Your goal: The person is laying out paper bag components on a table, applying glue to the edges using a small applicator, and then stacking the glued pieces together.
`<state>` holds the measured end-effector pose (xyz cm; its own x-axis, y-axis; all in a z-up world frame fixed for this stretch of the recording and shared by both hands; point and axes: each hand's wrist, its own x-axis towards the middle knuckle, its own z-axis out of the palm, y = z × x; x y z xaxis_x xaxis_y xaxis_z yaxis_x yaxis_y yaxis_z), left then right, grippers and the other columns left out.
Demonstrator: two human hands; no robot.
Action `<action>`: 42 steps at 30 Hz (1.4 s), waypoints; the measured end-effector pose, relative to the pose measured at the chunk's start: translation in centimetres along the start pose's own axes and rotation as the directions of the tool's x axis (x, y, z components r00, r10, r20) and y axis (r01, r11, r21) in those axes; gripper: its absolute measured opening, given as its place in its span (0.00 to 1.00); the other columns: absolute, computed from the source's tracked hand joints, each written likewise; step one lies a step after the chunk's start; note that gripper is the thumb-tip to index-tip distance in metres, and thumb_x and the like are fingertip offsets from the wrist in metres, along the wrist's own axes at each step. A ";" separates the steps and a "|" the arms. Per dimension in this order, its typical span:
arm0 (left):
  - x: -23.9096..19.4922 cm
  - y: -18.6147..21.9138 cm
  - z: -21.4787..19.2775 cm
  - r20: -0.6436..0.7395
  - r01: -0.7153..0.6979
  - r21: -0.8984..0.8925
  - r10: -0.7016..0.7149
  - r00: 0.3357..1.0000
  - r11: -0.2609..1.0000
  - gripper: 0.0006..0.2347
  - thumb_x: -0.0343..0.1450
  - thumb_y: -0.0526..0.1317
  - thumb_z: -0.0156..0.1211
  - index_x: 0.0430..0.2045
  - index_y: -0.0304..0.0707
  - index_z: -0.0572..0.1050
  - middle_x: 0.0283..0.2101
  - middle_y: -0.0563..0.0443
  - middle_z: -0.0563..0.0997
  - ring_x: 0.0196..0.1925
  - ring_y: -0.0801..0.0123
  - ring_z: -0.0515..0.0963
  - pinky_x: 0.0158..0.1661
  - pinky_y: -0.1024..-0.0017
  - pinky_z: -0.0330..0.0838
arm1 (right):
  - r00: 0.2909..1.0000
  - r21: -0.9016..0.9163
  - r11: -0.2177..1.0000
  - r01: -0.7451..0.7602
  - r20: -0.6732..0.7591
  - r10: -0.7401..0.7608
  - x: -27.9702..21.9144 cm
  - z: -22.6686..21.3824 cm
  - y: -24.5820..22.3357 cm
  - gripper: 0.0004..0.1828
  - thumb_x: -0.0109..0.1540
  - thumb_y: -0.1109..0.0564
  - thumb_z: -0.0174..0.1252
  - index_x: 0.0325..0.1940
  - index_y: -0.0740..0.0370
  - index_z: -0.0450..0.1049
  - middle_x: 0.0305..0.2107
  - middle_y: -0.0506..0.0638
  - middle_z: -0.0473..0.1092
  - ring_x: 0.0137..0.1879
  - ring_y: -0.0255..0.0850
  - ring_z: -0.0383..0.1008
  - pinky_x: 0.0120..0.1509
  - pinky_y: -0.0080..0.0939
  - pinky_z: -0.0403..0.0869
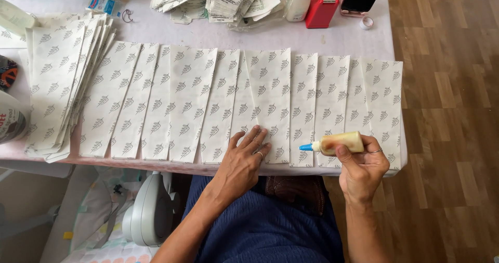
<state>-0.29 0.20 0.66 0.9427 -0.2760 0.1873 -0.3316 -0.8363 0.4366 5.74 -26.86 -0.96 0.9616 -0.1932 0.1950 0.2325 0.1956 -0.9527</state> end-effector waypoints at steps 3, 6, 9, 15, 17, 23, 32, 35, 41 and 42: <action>0.6 0.5 -0.1 -0.002 -0.019 -0.037 0.019 1.000 0.999 0.13 0.72 0.29 0.49 0.46 0.34 0.80 0.64 0.35 0.74 0.73 0.51 0.67 0.68 0.49 0.54 | 1.000 -0.004 1.000 -0.008 -0.010 0.008 -0.4 1.7 -1.6 0.17 0.56 0.67 0.70 0.45 0.67 0.71 0.31 0.57 0.75 0.42 0.41 0.81 0.52 0.44 0.81; 1.6 0.6 0.0 -0.025 -0.080 -0.099 0.078 0.997 0.992 0.21 0.71 0.25 0.45 0.56 0.39 0.76 0.67 0.36 0.72 0.74 0.49 0.63 0.69 0.43 0.51 | 1.000 -0.024 1.000 -0.011 -0.006 0.011 -0.1 0.5 -0.2 0.18 0.56 0.67 0.69 0.47 0.68 0.71 0.33 0.57 0.75 0.45 0.43 0.81 0.53 0.44 0.80; 1.7 0.3 0.1 0.115 -0.097 -0.072 0.105 0.988 0.993 0.23 0.71 0.23 0.43 0.60 0.41 0.74 0.67 0.41 0.72 0.74 0.54 0.63 0.72 0.42 0.44 | 1.000 -0.027 1.000 -0.011 0.000 0.011 0.0 -0.5 0.5 0.18 0.56 0.67 0.69 0.47 0.68 0.71 0.33 0.58 0.75 0.45 0.43 0.81 0.53 0.45 0.80; 1.0 -0.2 0.2 0.133 -0.083 -0.053 0.090 0.987 0.995 0.25 0.71 0.23 0.42 0.63 0.44 0.71 0.68 0.46 0.71 0.75 0.58 0.61 0.72 0.43 0.40 | 1.000 -0.009 1.000 -0.008 -0.017 0.008 0.2 -0.6 0.7 0.19 0.56 0.68 0.69 0.47 0.68 0.71 0.33 0.58 0.75 0.44 0.43 0.81 0.53 0.45 0.81; 1.0 -0.1 0.1 0.130 -0.078 -0.062 0.086 0.988 0.995 0.25 0.71 0.23 0.42 0.63 0.44 0.70 0.68 0.46 0.71 0.75 0.58 0.61 0.73 0.43 0.40 | 1.000 -0.012 1.000 -0.006 -0.017 0.005 0.1 -0.3 0.6 0.19 0.56 0.67 0.70 0.47 0.67 0.71 0.33 0.57 0.75 0.45 0.42 0.80 0.53 0.44 0.80; 0.7 -0.2 -1.3 -0.096 -0.136 -0.215 0.117 0.988 0.967 0.25 0.66 0.20 0.42 0.56 0.37 0.76 0.60 0.40 0.77 0.69 0.48 0.69 0.67 0.47 0.58 | 0.999 0.005 0.999 -0.038 0.020 0.038 -0.6 1.6 -0.7 0.17 0.56 0.67 0.69 0.46 0.67 0.70 0.33 0.60 0.76 0.43 0.47 0.82 0.49 0.48 0.82; -3.5 -4.3 -1.1 -0.236 -0.029 -0.030 0.021 0.972 0.999 0.02 0.69 0.37 0.65 0.31 0.42 0.83 0.39 0.52 0.84 0.45 0.64 0.78 0.46 0.68 0.68 | 0.965 -0.010 0.996 -0.093 0.244 0.093 -3.0 6.3 -1.1 0.15 0.55 0.69 0.68 0.42 0.71 0.70 0.29 0.66 0.78 0.37 0.51 0.83 0.44 0.52 0.83; -3.9 -4.0 -1.6 -0.163 -0.009 -0.088 -0.005 0.987 0.996 0.08 0.67 0.38 0.69 0.35 0.37 0.83 0.45 0.47 0.84 0.51 0.59 0.78 0.50 0.65 0.68 | 0.931 -0.086 0.996 -0.038 0.360 0.067 -3.9 8.4 -1.6 0.13 0.55 0.70 0.68 0.38 0.72 0.71 0.29 0.67 0.79 0.37 0.50 0.84 0.43 0.49 0.83; -4.4 -3.9 -2.1 -0.118 0.016 -0.146 -0.033 0.993 0.989 0.15 0.61 0.36 0.73 0.40 0.34 0.82 0.49 0.46 0.82 0.56 0.57 0.76 0.54 0.62 0.67 | 0.877 -0.221 0.964 0.148 0.479 -0.024 -4.5 10.3 -1.2 0.12 0.53 0.71 0.70 0.35 0.73 0.74 0.28 0.67 0.80 0.37 0.50 0.85 0.41 0.46 0.83; -4.5 -4.0 -2.0 -0.117 0.022 -0.168 -0.042 0.992 0.986 0.16 0.60 0.35 0.73 0.41 0.34 0.82 0.50 0.46 0.82 0.57 0.56 0.76 0.55 0.61 0.66 | 0.869 -0.215 0.964 0.158 0.493 -0.032 -4.6 10.7 -1.4 0.11 0.53 0.71 0.69 0.35 0.73 0.74 0.28 0.66 0.81 0.36 0.50 0.86 0.41 0.45 0.83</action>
<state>-3.33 5.73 -0.15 0.9450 -0.1835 0.2706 -0.3125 -0.7504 0.5824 2.57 -15.99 1.99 0.9005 0.3002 0.3147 0.3441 -0.0491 -0.9376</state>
